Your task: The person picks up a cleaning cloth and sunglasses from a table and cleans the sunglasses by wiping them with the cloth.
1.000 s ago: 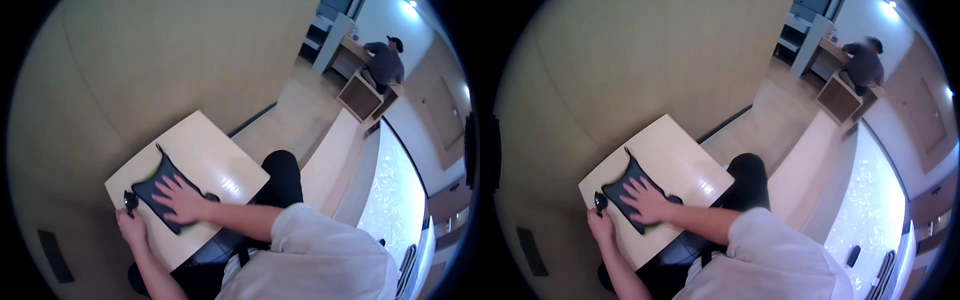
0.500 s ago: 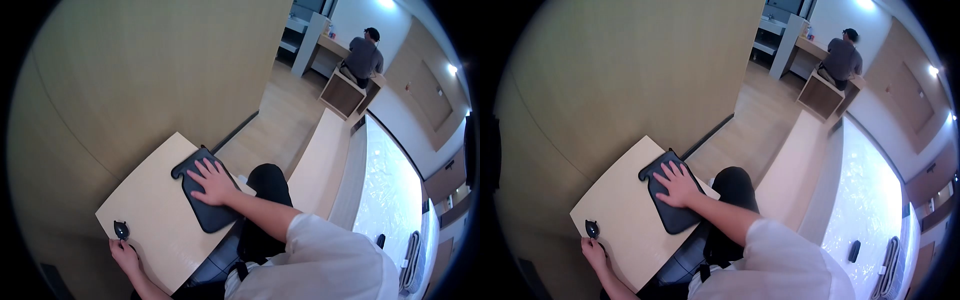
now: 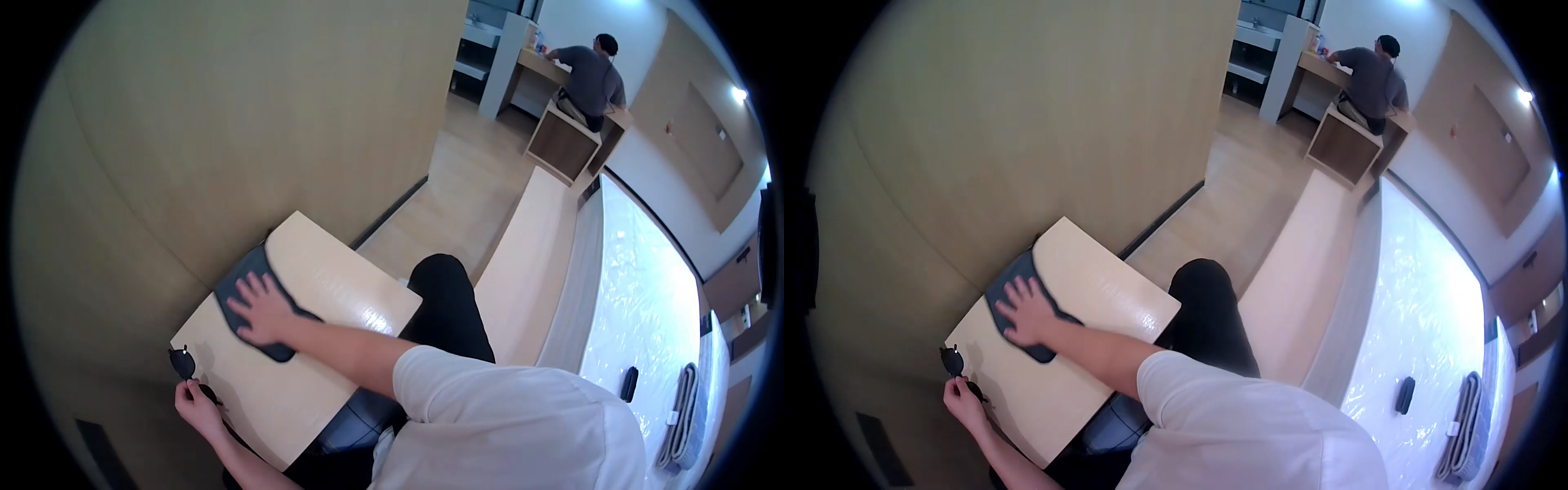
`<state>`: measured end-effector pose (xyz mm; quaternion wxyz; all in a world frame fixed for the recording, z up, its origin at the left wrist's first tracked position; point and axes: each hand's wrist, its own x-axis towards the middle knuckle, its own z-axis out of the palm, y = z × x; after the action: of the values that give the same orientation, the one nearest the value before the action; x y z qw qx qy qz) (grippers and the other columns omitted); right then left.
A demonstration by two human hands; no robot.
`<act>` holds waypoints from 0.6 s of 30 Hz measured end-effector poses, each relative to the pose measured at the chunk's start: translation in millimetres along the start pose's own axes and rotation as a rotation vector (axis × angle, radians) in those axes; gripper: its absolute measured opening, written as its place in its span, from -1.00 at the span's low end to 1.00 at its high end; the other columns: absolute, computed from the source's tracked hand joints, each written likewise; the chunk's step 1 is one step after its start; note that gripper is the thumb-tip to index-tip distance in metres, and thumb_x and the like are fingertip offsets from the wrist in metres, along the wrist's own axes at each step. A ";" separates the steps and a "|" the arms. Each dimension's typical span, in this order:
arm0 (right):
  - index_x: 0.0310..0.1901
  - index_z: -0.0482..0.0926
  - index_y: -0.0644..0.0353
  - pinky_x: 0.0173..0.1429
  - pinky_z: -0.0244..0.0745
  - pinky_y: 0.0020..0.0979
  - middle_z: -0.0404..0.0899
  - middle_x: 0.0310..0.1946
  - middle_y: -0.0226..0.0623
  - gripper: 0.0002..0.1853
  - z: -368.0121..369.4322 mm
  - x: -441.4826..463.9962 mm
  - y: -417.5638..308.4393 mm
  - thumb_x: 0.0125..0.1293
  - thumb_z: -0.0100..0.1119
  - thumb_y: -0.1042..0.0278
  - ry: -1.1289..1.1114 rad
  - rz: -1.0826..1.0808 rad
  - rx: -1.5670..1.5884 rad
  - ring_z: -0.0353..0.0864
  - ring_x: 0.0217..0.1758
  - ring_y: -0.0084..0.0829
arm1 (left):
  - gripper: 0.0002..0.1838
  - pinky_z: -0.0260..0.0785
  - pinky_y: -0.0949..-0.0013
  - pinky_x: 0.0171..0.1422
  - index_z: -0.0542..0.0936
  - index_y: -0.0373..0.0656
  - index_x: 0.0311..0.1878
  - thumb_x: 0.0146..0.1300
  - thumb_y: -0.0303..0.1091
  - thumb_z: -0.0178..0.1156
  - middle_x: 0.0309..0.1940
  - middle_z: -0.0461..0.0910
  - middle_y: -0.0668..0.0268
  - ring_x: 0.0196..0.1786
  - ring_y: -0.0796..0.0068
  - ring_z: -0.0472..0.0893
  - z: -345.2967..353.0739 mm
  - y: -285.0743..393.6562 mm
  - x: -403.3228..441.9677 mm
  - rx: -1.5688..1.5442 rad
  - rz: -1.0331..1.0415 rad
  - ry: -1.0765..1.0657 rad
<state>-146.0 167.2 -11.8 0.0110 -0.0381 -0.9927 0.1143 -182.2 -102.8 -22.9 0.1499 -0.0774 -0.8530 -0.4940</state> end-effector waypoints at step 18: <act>0.54 0.22 -0.14 0.60 -0.21 0.22 -0.01 0.60 -0.04 -0.25 -3.8 -206.2 -27.4 0.37 0.07 -0.18 -0.194 -0.507 0.089 -0.12 0.66 0.11 | -0.82 0.53 0.38 -0.10 0.58 -0.28 -0.06 0.49 -0.35 0.11 -0.10 0.68 0.15 -0.17 0.38 0.68 -25.2 24.7 -37.8 -0.773 -0.479 0.263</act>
<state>57.7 125.4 -4.5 -0.0541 0.2234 -0.9609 0.1546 -135.1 -111.7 -3.5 0.0987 0.1344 -0.5741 -0.8017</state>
